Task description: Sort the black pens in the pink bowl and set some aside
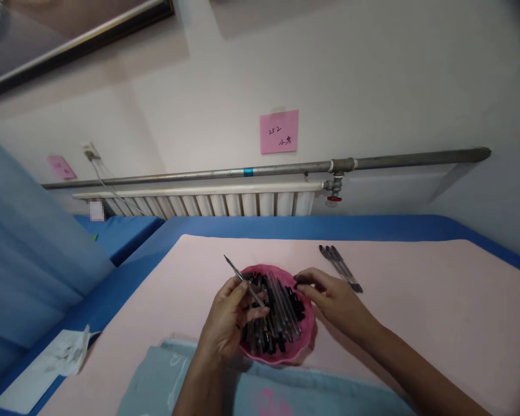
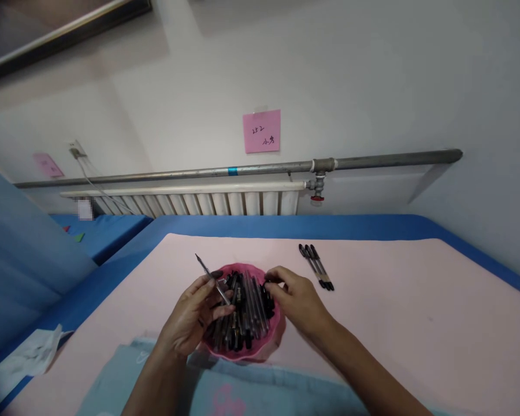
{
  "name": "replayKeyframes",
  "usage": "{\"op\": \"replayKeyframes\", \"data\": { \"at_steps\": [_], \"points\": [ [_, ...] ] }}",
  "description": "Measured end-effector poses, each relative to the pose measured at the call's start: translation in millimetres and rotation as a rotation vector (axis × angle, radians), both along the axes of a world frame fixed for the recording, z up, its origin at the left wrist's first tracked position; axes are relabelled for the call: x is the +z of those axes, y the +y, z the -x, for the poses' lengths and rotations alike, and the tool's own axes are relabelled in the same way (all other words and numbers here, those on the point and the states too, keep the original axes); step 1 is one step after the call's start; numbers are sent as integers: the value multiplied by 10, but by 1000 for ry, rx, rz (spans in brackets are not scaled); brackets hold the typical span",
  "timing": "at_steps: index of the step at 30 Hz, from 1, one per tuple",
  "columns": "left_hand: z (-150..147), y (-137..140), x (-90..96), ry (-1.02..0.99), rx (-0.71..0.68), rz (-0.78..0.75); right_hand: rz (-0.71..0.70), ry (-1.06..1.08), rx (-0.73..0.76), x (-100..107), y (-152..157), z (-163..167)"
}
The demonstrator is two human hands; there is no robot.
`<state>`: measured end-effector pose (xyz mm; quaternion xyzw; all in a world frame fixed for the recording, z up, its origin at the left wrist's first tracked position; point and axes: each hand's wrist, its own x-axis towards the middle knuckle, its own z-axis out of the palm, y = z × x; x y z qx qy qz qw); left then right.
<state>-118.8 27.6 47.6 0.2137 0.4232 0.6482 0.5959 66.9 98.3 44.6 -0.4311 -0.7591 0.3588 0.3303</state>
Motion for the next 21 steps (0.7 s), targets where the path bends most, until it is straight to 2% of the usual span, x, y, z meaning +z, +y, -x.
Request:
{"op": "replayKeyframes", "data": {
  "at_steps": [3, 6, 8, 12, 21],
  "points": [
    [-5, 2, 7, -63, -15, -5, 236, 196, 49, 155, -107, 38],
    [-10, 7, 4, -118, -31, -4, 367, 248, 124, 156, -219, 104],
    [-16, 12, -8, -140, -19, -9, 360, 234, 159, 98, -273, 151],
    [-52, 20, -28, -148, 4, -19, 253, 179, 166, 4, -328, 218],
    [-175, 3, -29, -68, -2, 3, 147, 109, 132, 50, -371, 240]
  ]
}}
